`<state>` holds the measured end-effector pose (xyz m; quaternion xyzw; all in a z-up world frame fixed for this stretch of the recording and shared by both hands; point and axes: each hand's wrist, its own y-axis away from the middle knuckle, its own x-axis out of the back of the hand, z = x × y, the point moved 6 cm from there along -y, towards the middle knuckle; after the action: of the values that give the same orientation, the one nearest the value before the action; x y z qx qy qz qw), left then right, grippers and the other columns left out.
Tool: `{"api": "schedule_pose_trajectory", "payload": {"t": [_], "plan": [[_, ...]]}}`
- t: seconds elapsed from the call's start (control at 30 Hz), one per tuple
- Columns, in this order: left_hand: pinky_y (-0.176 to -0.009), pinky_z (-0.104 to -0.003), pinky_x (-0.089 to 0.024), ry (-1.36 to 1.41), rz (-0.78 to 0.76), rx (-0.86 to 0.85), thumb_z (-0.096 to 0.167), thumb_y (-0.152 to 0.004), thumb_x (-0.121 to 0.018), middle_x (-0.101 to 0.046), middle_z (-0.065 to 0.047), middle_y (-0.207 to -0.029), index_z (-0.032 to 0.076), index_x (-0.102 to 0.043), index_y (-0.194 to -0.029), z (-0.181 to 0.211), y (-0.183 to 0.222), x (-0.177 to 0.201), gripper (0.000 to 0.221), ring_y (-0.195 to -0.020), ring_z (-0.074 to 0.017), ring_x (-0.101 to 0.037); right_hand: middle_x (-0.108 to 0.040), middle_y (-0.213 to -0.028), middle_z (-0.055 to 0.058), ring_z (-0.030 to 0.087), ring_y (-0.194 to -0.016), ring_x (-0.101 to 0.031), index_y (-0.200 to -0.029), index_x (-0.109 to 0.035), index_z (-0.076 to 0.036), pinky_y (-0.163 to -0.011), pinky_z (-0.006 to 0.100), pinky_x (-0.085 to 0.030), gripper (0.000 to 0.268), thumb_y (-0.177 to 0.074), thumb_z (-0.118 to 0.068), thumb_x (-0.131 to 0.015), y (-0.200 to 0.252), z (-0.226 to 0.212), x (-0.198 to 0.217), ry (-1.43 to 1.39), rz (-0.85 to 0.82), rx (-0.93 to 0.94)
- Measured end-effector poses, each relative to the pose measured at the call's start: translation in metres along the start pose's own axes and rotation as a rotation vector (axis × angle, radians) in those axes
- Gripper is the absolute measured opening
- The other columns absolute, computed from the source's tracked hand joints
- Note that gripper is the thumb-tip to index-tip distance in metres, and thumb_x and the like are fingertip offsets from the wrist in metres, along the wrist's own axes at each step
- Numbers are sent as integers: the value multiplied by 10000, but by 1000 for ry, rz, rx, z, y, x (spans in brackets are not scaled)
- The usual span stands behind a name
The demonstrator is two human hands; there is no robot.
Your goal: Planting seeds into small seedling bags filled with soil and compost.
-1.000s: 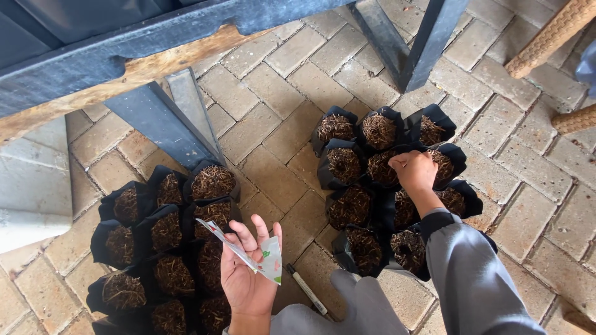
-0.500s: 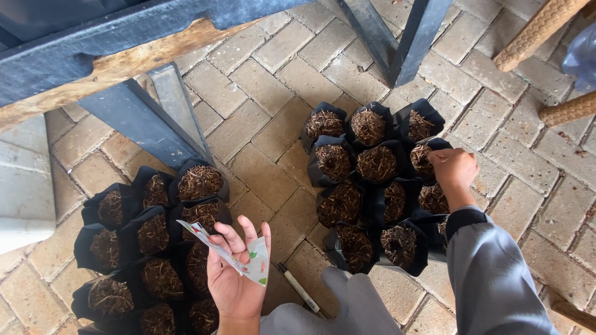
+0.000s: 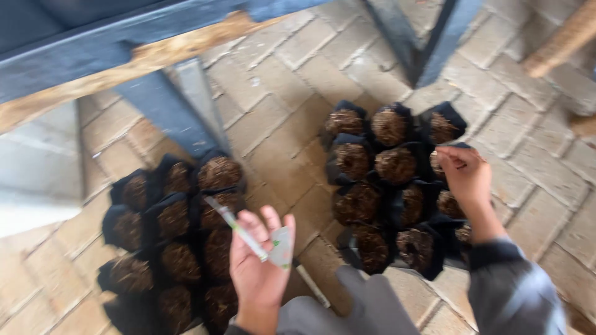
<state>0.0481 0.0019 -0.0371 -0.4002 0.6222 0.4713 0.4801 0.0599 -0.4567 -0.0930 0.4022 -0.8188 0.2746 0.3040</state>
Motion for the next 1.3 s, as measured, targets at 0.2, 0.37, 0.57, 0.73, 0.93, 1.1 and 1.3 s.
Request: {"api": "schedule_pose_trajectory", "payload": {"t": [0.2, 0.37, 0.57, 0.73, 0.93, 1.1, 1.3], "plan": [[-1235, -500, -322, 119, -35, 43, 271, -1059, -556, -768, 63, -1163, 139, -734, -1111, -10, 3, -24, 228, -1301, -171, -590, -742, -962, 9, 149, -918, -685, -1073, -809, -171, -816, 314, -559, 250, -831, -111, -799, 110, -250, 5, -416, -516, 543], [-1181, -489, -397, 54, 37, 48, 276, -1055, -536, -762, 43, -1155, 133, -748, -1183, -18, 11, -38, 286, -1216, -165, -620, -731, -1038, 22, 162, -945, -699, -1083, -790, -220, -782, 330, -578, 300, -798, -157, -855, 164, -323, 0, -388, -615, 815], [-1186, -435, -425, 171, -28, 142, 263, -1064, -533, -770, 15, -1164, 121, -742, -1159, -14, 15, -43, 270, -1192, -153, -671, -692, -1091, 73, 266, -935, -665, -1255, -751, -198, -828, 414, -538, 527, -739, -98, -796, 185, -372, 26, -285, -476, 1070], [-1168, -414, -442, 129, 57, 62, 263, -1031, -587, -784, 4, -1109, 93, -752, -1069, -9, 15, -31, 240, -1155, -145, -684, -681, -952, 66, 282, -886, -671, -1143, -738, -84, -839, 438, -548, 397, -750, -118, -789, 197, -374, 20, -154, -391, 1107], [-1105, -416, -498, -25, 109, 65, 255, -1005, -624, -782, -47, -1039, 89, -744, -1014, -14, 22, -16, 204, -1116, -177, -696, -677, -841, 124, 332, -794, -671, -1031, -754, -60, -690, 454, -538, 256, -786, -129, -783, 196, -378, 10, -109, -409, 1028], [-1043, -407, -520, 44, 46, 112, 235, -1035, -602, -772, -51, -1078, 79, -734, -1060, -20, 22, -17, 206, -1136, -184, -680, -721, -912, 119, 300, -811, -687, -1000, -770, -61, -690, 436, -554, 221, -783, -99, -786, 198, -350, -7, -158, -412, 964], [-1053, -412, -518, 52, 85, 113, 234, -1018, -562, -753, -46, -1098, 76, -730, -1046, -15, 22, 2, 232, -1125, -195, -683, -701, -1060, 189, 348, -959, -703, -933, -709, 13, -821, 453, -602, 296, -664, -102, -756, 209, -337, -13, -248, -290, 1119]]}}
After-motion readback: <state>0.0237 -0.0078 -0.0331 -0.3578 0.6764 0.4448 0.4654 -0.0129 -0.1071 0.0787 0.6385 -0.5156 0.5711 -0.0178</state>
